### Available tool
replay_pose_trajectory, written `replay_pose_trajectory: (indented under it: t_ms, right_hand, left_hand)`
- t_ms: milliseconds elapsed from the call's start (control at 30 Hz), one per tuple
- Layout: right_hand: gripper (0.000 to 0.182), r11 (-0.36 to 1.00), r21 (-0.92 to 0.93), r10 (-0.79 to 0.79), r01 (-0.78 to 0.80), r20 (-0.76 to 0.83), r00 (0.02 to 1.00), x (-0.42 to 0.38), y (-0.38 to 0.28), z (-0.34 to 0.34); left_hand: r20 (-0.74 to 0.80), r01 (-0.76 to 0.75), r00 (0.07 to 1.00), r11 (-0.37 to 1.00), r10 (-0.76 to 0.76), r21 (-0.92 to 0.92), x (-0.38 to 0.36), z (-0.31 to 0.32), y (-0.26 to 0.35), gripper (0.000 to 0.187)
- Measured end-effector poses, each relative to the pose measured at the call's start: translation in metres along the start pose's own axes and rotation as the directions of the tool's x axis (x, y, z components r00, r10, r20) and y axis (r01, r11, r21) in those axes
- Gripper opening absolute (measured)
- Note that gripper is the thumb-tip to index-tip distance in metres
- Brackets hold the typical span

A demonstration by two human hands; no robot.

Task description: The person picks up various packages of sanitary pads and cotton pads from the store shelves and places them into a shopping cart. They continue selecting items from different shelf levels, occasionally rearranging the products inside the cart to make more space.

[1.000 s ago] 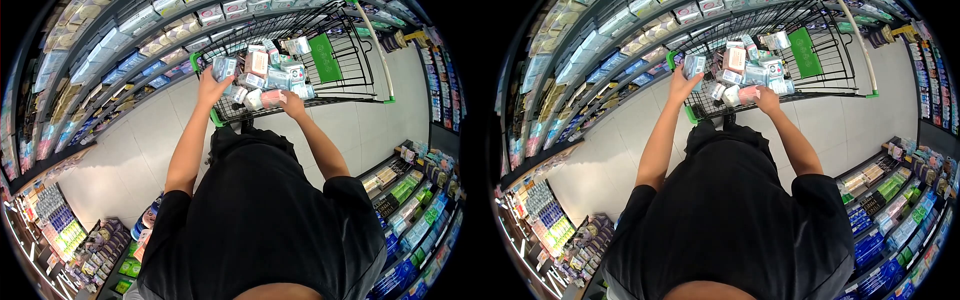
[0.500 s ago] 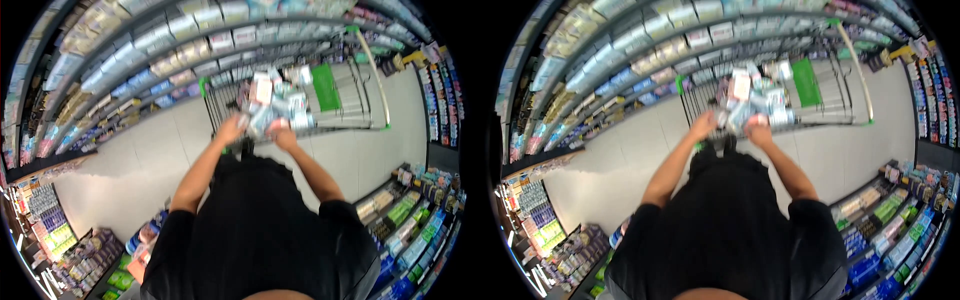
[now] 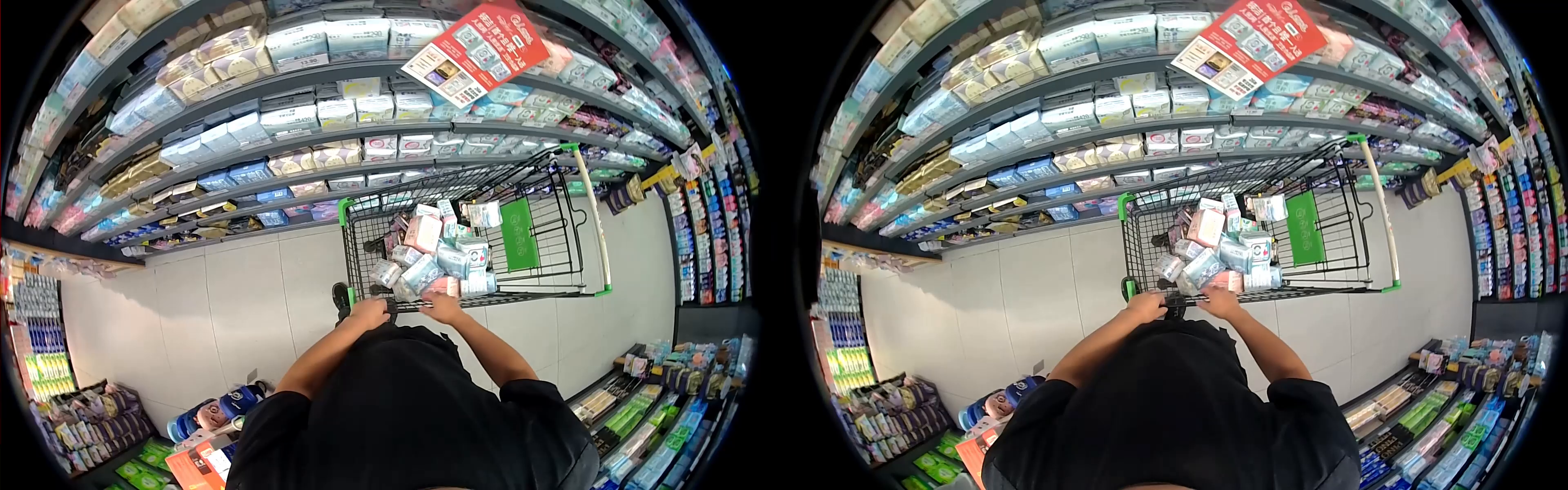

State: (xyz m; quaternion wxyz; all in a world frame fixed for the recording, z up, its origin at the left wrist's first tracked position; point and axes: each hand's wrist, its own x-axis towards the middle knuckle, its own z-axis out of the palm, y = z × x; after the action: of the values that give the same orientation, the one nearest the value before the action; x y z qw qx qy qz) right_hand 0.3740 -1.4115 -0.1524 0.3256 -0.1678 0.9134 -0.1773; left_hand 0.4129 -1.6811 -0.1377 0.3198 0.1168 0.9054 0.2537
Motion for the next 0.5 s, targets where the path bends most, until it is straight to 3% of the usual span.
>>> replay_pose_trajectory:
  t_ms: [67, 167, 333, 500]
  right_hand:
    - [0.056, 0.991, -0.116, -0.052, 0.063, 0.090, 0.995, -0.003, -0.010, -0.001]
    - [0.051, 0.964, -0.240, -0.084, 0.116, 0.141, 0.987, -0.009, -0.017, -0.001]
    - [0.036, 0.974, -0.219, -0.022, 0.049, 0.122, 0.992, 0.002, -0.019, 0.010]
    - [0.030, 0.963, -0.266, -0.001, 0.044, 0.158, 0.987, 0.004, -0.037, 0.009]
  left_hand:
    - [-0.014, 0.010, 1.000, 1.000, -0.010, 0.022, 0.002, 0.008, -0.006, 0.027]
    - [-0.046, 0.019, 0.999, 0.999, -0.017, 0.043, 0.002, 0.012, -0.008, 0.022]
    - [-0.084, 0.061, 0.995, 0.990, -0.050, 0.125, -0.007, 0.010, -0.006, 0.021]
    - [-0.106, 0.043, 0.994, 0.997, -0.036, 0.064, -0.011, 0.008, -0.011, 0.024]
